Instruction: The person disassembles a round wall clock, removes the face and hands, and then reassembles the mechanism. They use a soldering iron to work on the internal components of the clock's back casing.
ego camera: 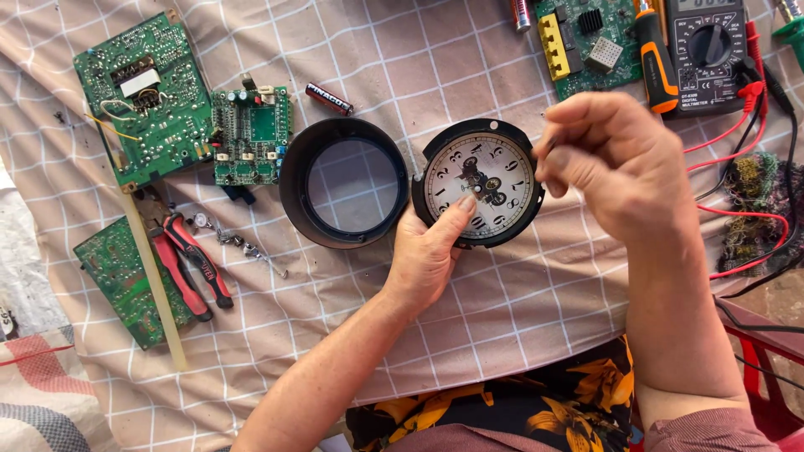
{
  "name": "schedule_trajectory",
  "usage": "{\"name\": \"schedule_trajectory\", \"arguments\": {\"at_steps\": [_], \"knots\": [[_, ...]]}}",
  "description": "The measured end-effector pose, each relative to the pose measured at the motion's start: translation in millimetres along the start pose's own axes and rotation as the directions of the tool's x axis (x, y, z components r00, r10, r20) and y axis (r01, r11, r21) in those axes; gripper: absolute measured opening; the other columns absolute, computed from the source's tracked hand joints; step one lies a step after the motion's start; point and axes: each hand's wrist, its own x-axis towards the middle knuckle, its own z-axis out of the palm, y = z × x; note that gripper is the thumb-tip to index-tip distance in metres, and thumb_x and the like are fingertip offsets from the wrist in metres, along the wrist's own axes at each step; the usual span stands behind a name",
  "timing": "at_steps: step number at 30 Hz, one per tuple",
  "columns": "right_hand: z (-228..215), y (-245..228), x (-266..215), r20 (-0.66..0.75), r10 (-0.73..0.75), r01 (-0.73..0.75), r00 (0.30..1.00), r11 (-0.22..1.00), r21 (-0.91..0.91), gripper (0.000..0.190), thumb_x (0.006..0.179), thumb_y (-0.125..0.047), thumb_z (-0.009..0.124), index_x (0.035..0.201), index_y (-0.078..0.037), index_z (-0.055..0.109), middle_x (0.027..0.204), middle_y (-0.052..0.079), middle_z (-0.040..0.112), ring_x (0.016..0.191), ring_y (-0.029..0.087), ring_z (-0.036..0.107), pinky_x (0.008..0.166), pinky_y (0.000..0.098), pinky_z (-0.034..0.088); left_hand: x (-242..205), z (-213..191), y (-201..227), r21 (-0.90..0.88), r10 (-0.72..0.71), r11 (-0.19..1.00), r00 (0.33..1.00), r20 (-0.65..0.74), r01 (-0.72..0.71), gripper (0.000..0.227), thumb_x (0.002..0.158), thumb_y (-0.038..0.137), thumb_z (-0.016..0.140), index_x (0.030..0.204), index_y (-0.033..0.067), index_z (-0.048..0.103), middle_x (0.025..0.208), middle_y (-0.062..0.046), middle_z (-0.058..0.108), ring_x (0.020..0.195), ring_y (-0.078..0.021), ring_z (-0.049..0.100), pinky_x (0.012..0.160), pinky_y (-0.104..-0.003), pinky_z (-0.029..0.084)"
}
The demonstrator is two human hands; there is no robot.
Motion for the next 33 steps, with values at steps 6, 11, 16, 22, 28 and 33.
{"name": "schedule_trajectory", "arguments": {"at_steps": [6, 11, 16, 22, 28, 33], "knots": [[2.1, 3.7, -7.3, 0.12, -0.188, 0.219, 0.975, 0.905, -0.364, 0.013, 0.1, 0.009, 0.071, 0.111, 0.003, 0.07, 0.109, 0.014, 0.07, 0.099, 0.02, 0.067, 0.09, 0.0275, 0.055, -4.3, 6.8, 3.2, 0.183, 0.112, 0.977, 0.994, 0.011, -0.112, 0.041, 0.09, 0.007, 0.073, 0.129, 0.0013, 0.061, 0.122, -0.014, 0.071, 0.11, -0.0199, 0.067, 0.102, -0.038, 0.057], [13.0, 0.1, -7.8, 0.241, -0.366, 0.438, 0.899, 0.753, -0.491, 0.009, 0.102, 0.004, 0.067, 0.109, 0.003, 0.072, 0.105, 0.012, 0.074, 0.096, 0.025, 0.068, 0.091, 0.0355, 0.052, -5.4, 6.7, 4.7, 0.281, 0.125, 0.952, 0.992, 0.003, -0.121, 0.035, 0.09, 0.012, 0.073, 0.124, 0.0034, 0.064, 0.117, -0.011, 0.073, 0.103, -0.0159, 0.068, 0.097, -0.035, 0.059], [14.2, 5.7, -12.3, 0.326, -0.377, 0.499, 0.867, 0.634, -0.591, 0.014, 0.104, 0.002, 0.063, 0.114, -0.002, 0.071, 0.113, 0.01, 0.073, 0.104, 0.026, 0.069, 0.095, 0.0397, 0.045, -3.7, 5.3, 5.2, 0.291, 0.114, 0.95, 0.993, 0.007, -0.111, 0.037, 0.091, 0.013, 0.073, 0.125, 0.0039, 0.064, 0.118, -0.01, 0.072, 0.104, -0.0152, 0.067, 0.097, -0.034, 0.058], [16.7, 7.1, -14.6, 0.311, -0.367, 0.48, 0.877, 0.624, -0.617, 0.017, 0.106, 0.0, 0.062, 0.121, -0.002, 0.069, 0.115, 0.012, 0.071, 0.103, 0.025, 0.066, 0.096, 0.039, 0.043, -3.0, 5.3, 5.0, 0.314, 0.141, 0.939, 0.99, 0.029, -0.143, 0.038, 0.091, 0.013, 0.073, 0.126, 0.0048, 0.062, 0.12, -0.01, 0.071, 0.107, -0.0156, 0.065, 0.099, -0.035, 0.057], [20.0, 8.8, -13.3, 0.29, -0.366, 0.465, 0.885, 0.646, -0.605, 0.018, 0.105, -0.001, 0.064, 0.123, 0.0, 0.066, 0.115, 0.012, 0.073, 0.101, 0.025, 0.069, 0.096, 0.0379, 0.043, -4.9, 6.7, 9.5, 0.305, 0.125, 0.944, 0.992, 0.035, -0.13, 0.04, 0.091, 0.015, 0.073, 0.128, 0.004, 0.061, 0.121, -0.01, 0.07, 0.108, -0.0163, 0.065, 0.099, -0.035, 0.058], [20.4, 14.0, -13.5, 0.281, -0.35, 0.446, 0.894, 0.616, -0.65, 0.022, 0.104, -0.005, 0.069, 0.126, -0.002, 0.065, 0.117, 0.009, 0.074, 0.1, 0.024, 0.068, 0.096, 0.0379, 0.042, -5.6, 7.5, 9.9, 0.303, 0.107, 0.946, 0.994, 0.033, -0.112, 0.038, 0.091, 0.015, 0.073, 0.126, 0.0055, 0.063, 0.12, -0.009, 0.071, 0.107, -0.0148, 0.065, 0.098, -0.034, 0.057]]}}
